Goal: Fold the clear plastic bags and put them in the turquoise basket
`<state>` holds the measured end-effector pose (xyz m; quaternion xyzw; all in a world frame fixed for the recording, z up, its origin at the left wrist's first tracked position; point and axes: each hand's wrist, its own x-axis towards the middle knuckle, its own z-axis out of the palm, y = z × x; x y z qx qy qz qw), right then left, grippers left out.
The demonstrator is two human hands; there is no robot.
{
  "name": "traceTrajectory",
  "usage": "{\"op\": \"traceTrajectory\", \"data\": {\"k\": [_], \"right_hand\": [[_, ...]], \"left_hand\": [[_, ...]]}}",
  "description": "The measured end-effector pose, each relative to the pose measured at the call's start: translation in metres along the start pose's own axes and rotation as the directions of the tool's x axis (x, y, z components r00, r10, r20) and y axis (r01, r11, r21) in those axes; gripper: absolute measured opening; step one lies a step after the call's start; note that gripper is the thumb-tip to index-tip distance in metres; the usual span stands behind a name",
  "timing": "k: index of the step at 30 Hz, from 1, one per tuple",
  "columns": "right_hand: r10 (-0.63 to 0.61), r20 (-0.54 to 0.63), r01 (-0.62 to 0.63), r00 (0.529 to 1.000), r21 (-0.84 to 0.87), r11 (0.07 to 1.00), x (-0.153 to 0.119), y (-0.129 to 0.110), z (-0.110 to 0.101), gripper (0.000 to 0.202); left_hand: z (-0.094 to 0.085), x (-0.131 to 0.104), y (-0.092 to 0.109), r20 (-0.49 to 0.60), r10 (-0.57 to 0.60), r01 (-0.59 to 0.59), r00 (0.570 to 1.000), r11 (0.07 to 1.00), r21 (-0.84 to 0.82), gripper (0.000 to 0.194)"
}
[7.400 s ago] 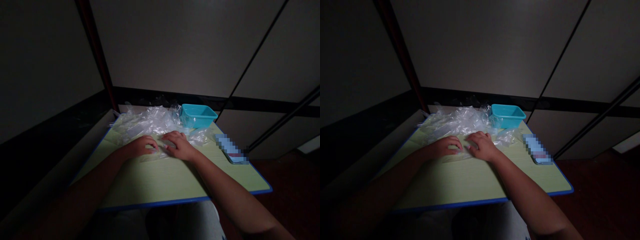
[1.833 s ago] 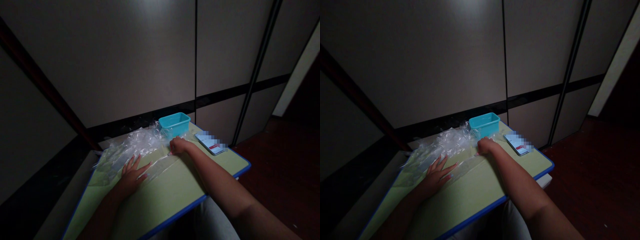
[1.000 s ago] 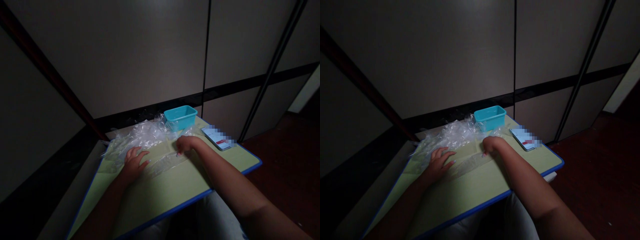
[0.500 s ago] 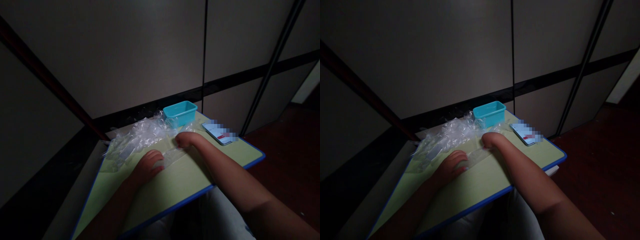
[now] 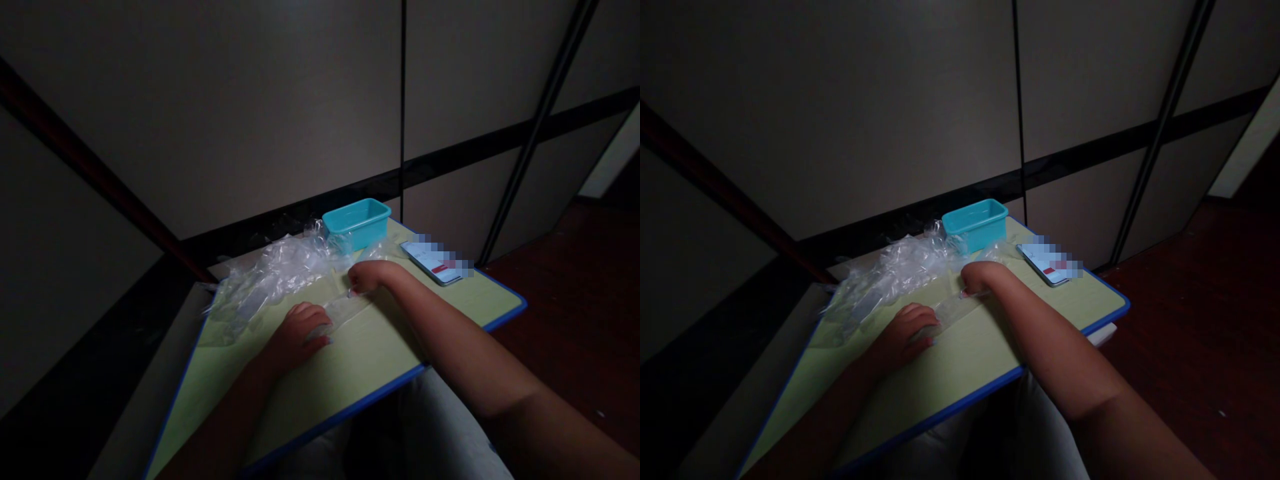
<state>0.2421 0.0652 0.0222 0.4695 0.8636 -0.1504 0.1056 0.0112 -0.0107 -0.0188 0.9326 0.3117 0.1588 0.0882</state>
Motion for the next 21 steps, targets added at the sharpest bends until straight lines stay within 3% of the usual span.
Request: {"op": "traceTrajectory", "data": {"k": [4,8,15,18,21], "right_hand": [[0.004,0.027,-0.005,1.0,0.065,0.998,-0.005,0.008,-0.006,0.047],[-0.008,0.101,-0.014,0.995,0.219,0.976,-0.01,0.017,-0.012,0.04],[-0.034,0.011,0.027,0.999,0.395,0.918,-0.01,0.022,-0.009,0.018],[-0.072,0.009,0.054,0.997,0.577,0.815,-0.009,0.022,-0.006,0.013],[-0.121,-0.008,0.082,0.993,0.78,0.621,-0.006,0.022,-0.004,0.014]], "left_hand": [[0.0,0.0,0.0,-0.006,0.003,-0.003,1.0,1.0,0.003,0.033],[0.0,0.001,0.0,-0.018,0.009,-0.008,1.0,1.0,0.022,0.034],[-0.001,0.001,0.002,-0.02,0.02,-0.02,1.0,1.0,0.015,0.036],[-0.003,0.0,0.003,-0.019,0.022,-0.022,1.0,0.999,-0.025,0.039],[-0.003,-0.001,0.002,-0.008,0.019,-0.019,1.0,0.999,-0.049,0.041]]}}
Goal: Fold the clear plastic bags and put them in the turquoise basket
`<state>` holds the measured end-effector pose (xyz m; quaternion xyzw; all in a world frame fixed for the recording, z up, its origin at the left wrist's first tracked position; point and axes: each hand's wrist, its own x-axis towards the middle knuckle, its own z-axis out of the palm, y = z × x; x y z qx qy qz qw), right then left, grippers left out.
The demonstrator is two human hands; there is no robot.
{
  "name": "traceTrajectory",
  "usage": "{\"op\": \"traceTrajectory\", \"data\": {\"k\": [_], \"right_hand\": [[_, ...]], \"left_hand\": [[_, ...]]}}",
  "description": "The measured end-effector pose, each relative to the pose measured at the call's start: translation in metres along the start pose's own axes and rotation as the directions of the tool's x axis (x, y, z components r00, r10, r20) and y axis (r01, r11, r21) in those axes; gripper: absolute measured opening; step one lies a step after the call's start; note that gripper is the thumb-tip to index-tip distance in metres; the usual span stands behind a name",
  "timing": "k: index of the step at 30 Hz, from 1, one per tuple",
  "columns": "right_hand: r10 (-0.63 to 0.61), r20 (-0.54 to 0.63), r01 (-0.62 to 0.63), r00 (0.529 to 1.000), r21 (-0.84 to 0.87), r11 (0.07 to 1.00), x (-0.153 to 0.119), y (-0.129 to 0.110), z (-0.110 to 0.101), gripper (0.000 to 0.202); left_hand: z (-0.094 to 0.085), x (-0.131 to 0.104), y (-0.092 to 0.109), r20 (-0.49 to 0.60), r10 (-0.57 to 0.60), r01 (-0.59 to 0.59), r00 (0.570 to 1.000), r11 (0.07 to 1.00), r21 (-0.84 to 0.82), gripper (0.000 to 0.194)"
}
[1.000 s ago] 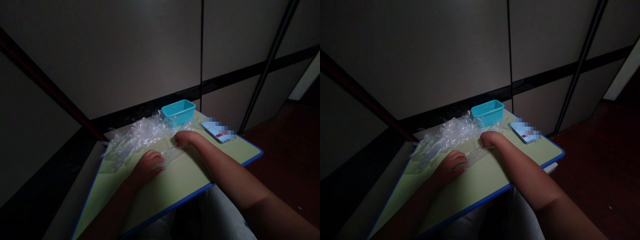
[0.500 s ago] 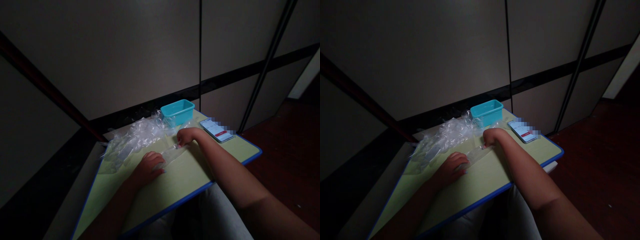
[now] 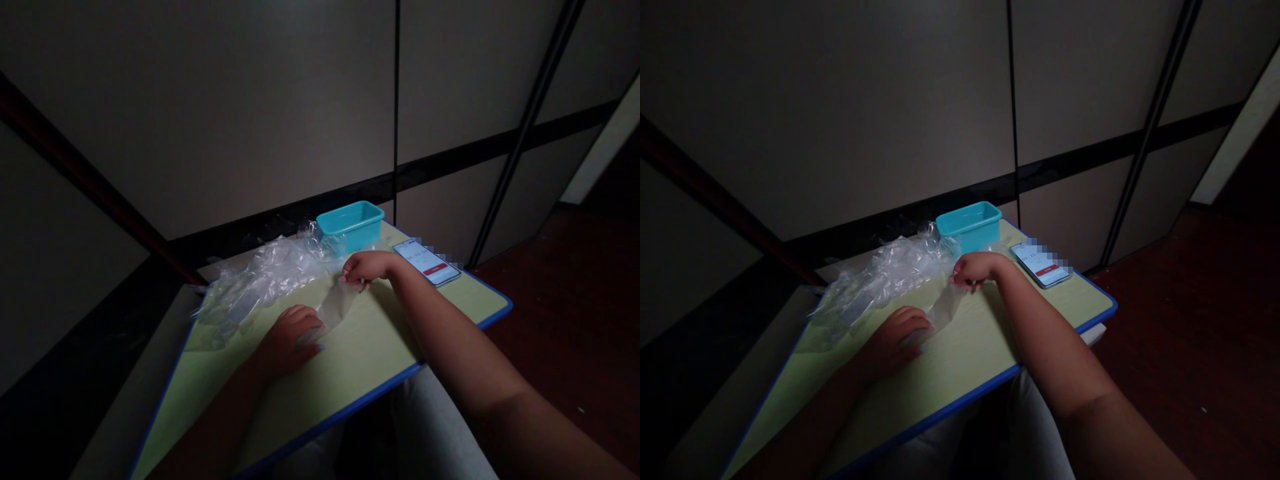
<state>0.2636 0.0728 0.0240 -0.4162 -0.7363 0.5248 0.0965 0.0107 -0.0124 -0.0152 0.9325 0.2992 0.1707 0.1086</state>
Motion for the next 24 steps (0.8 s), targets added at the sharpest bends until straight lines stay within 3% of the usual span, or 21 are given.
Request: {"op": "traceTrajectory", "data": {"k": [8,15,24], "right_hand": [[-0.14,0.059,0.111,0.988,0.355,0.928,0.008,-0.001,0.011,0.014],[-0.295,0.051,0.212,0.954,0.582,0.785,0.019,-0.005,0.029,0.023],[-0.342,-0.027,0.266,0.939,0.686,0.677,0.03,-0.009,0.05,0.028]], "left_hand": [[0.002,-0.003,-0.004,-0.003,0.001,-0.001,1.0,1.0,0.002,0.042],[-0.001,-0.001,0.0,-0.014,0.008,-0.008,1.0,1.0,-0.008,0.039],[-0.003,0.0,0.005,0.002,-0.002,0.002,1.0,1.0,0.027,0.034]]}}
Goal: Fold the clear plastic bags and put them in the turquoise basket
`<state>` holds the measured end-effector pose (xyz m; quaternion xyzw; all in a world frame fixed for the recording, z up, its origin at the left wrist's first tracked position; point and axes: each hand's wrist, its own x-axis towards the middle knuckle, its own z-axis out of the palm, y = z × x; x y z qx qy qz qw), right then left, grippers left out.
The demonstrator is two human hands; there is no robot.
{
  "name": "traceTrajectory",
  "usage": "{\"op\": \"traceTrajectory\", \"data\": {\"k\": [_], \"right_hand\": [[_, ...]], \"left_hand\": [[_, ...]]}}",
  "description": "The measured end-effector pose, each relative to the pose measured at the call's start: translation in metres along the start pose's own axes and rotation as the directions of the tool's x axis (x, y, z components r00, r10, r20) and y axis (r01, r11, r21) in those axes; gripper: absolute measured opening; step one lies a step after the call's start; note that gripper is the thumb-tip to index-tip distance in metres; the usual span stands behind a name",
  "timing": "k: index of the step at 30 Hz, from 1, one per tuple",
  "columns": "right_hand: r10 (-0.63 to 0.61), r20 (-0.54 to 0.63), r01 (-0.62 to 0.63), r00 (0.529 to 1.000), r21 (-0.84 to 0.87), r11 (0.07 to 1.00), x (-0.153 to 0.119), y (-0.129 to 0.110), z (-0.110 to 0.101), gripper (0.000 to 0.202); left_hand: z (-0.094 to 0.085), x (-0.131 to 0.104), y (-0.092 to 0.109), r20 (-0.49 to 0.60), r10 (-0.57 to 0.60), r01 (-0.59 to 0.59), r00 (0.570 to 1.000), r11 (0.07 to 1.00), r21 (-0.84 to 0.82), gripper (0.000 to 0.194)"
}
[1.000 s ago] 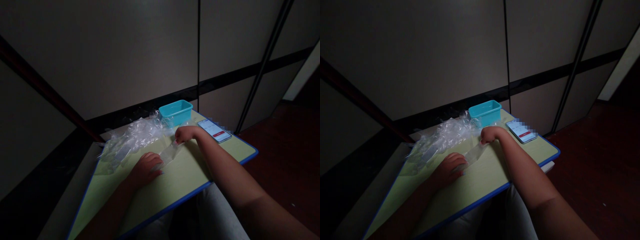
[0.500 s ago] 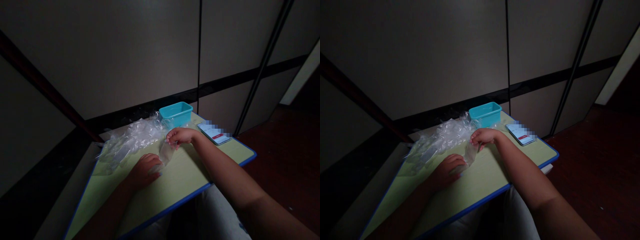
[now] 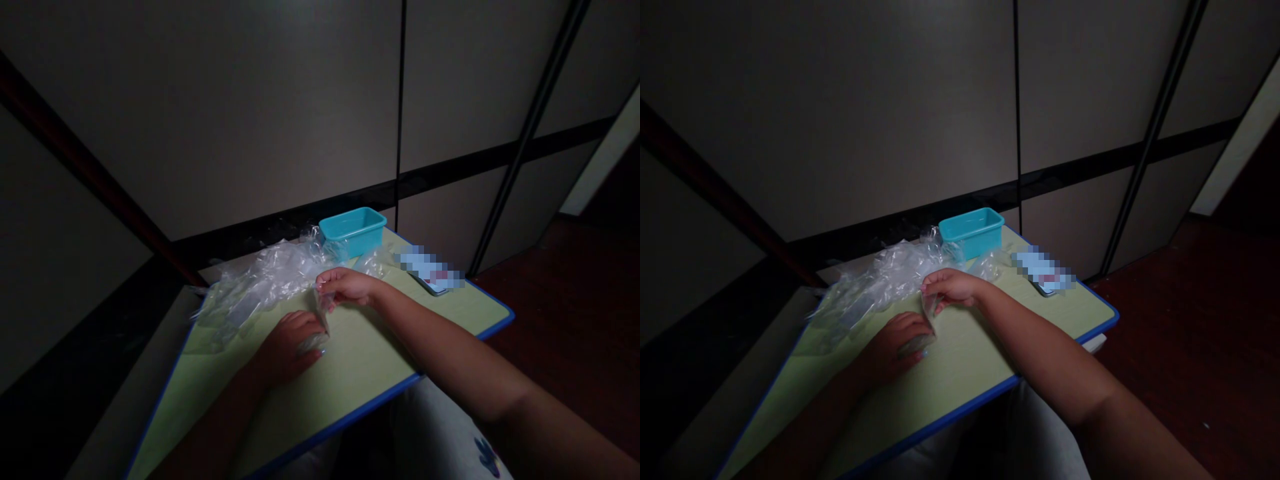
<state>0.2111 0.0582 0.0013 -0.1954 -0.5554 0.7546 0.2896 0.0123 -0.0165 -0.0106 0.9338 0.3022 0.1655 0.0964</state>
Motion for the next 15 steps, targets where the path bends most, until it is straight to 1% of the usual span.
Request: {"op": "traceTrajectory", "data": {"k": [4,8,11,13,15], "right_hand": [[-0.03,-0.007,0.03,1.0,0.02,0.999,0.0017,0.0041,0.0045,0.029],[-0.028,-0.007,0.029,1.0,0.036,0.999,0.0036,0.0083,0.0071,0.027],[-0.028,-0.011,0.028,1.0,0.018,0.999,0.0039,0.0092,0.0081,0.025],[-0.025,-0.012,0.025,1.0,-0.003,1.0,0.0034,0.0087,0.0083,0.025],[-0.02,-0.015,0.02,1.0,-0.028,0.999,0.0029,0.008,0.008,0.024]], "left_hand": [[-0.0005,-0.0011,0.0003,-0.004,-0.002,0.002,1.0,1.0,0.013,0.032],[0.0017,-0.0026,-0.0024,0.003,-0.008,0.008,1.0,1.0,0.028,0.031],[0.0014,-0.0033,-0.0029,-0.004,-0.004,0.004,1.0,1.0,0.023,0.032],[-0.0014,-0.0041,-0.0025,-0.048,-0.006,0.005,0.999,1.0,-0.019,0.033],[-0.0056,-0.0056,-0.0027,-0.149,-0.037,0.022,0.988,0.995,-0.102,0.032]]}}
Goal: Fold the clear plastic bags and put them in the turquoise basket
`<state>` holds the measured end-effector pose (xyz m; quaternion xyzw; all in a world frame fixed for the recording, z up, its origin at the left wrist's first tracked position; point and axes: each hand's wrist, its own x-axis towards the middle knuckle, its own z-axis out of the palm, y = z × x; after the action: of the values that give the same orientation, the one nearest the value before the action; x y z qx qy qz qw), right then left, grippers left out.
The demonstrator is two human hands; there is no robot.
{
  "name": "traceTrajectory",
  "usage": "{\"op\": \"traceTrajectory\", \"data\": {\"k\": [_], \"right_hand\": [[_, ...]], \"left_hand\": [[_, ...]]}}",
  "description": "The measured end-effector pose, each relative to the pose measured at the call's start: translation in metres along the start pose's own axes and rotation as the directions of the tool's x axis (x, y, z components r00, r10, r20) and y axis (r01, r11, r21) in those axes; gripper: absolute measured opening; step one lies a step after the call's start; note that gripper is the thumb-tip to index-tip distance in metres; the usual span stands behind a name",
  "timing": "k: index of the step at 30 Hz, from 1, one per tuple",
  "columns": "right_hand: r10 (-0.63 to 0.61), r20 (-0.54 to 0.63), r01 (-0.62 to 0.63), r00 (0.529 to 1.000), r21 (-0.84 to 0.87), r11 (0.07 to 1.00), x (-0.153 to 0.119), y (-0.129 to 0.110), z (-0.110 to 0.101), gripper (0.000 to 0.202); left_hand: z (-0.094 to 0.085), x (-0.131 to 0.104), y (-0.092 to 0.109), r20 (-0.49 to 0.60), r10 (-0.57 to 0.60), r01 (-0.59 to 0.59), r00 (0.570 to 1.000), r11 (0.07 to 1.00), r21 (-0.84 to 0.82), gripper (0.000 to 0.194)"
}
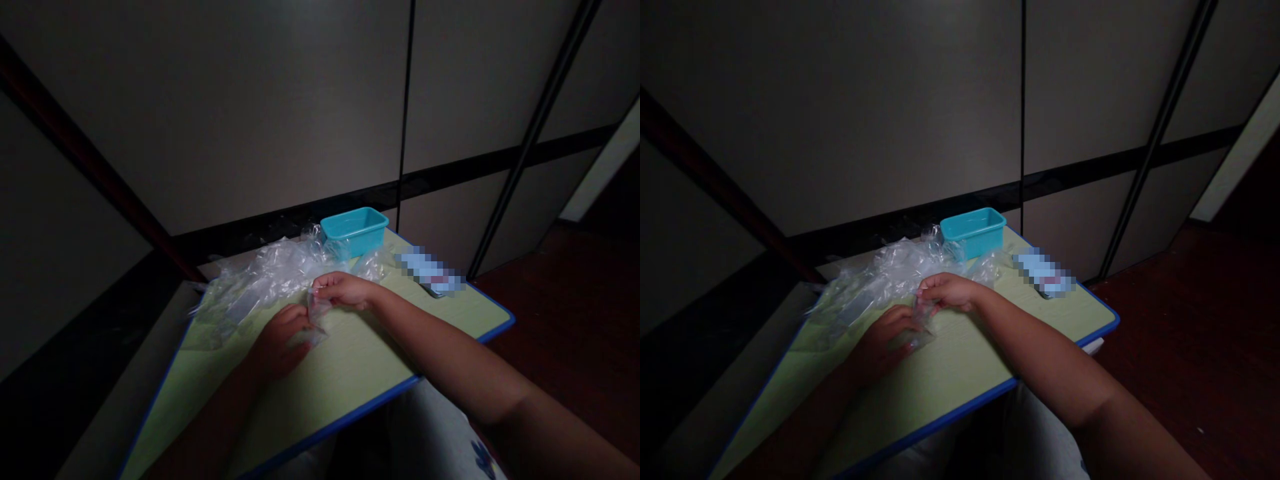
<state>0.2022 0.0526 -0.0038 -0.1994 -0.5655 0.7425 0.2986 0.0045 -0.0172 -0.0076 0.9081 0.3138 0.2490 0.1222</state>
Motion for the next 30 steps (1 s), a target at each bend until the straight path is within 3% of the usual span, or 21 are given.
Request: {"op": "traceTrajectory", "data": {"k": [3,5,8,11,14,16,20,26,30], "right_hand": [[0.003,-0.002,-0.003,1.0,-0.043,0.999,0.0,0.0,0.0,0.023],[-0.002,-0.012,0.001,1.0,-0.078,0.997,0.0,0.001,0.0,0.023],[-0.044,-0.044,0.036,0.998,-0.151,0.988,0.001,0.002,0.003,0.023],[-0.069,-0.055,0.057,0.996,-0.197,0.979,0.002,0.004,0.006,0.025],[-0.06,-0.051,0.048,0.997,-0.214,0.976,0.002,0.005,0.008,0.028],[-0.051,-0.055,0.038,0.997,-0.22,0.975,0.001,0.005,0.009,0.03],[-0.041,-0.063,0.027,0.997,-0.212,0.977,0.0,0.003,0.01,0.032],[-0.056,-0.053,0.042,0.997,-0.225,0.973,0.0,0.005,0.009,0.036],[-0.063,-0.043,0.05,0.997,-0.25,0.967,0.0,0.008,0.008,0.037]], "left_hand": [[-0.006,-0.002,-0.002,-0.223,-0.177,0.137,0.959,0.973,-0.184,0.033],[-0.007,-0.002,-0.005,-0.321,-0.395,0.265,0.861,0.886,-0.38,0.035],[-0.008,0.0,-0.008,-0.277,-0.661,0.337,0.698,0.644,-0.687,0.038],[-0.011,0.004,-0.009,-0.169,-0.774,0.326,0.611,0.44,-0.836,0.041],[-0.016,0.006,-0.01,0.002,-0.813,0.413,0.582,0.293,-0.862,0.047],[-0.019,0.005,-0.012,0.076,-0.825,0.477,0.56,0.246,-0.844,0.051],[-0.021,0.002,-0.015,0.097,-0.863,0.52,0.496,0.206,-0.829,0.052],[-0.022,0.0,-0.018,0.277,-0.839,0.653,0.468,0.117,-0.748,0.059],[-0.024,0.001,-0.015,0.277,-0.858,0.714,0.433,0.139,-0.686,0.066]]}}
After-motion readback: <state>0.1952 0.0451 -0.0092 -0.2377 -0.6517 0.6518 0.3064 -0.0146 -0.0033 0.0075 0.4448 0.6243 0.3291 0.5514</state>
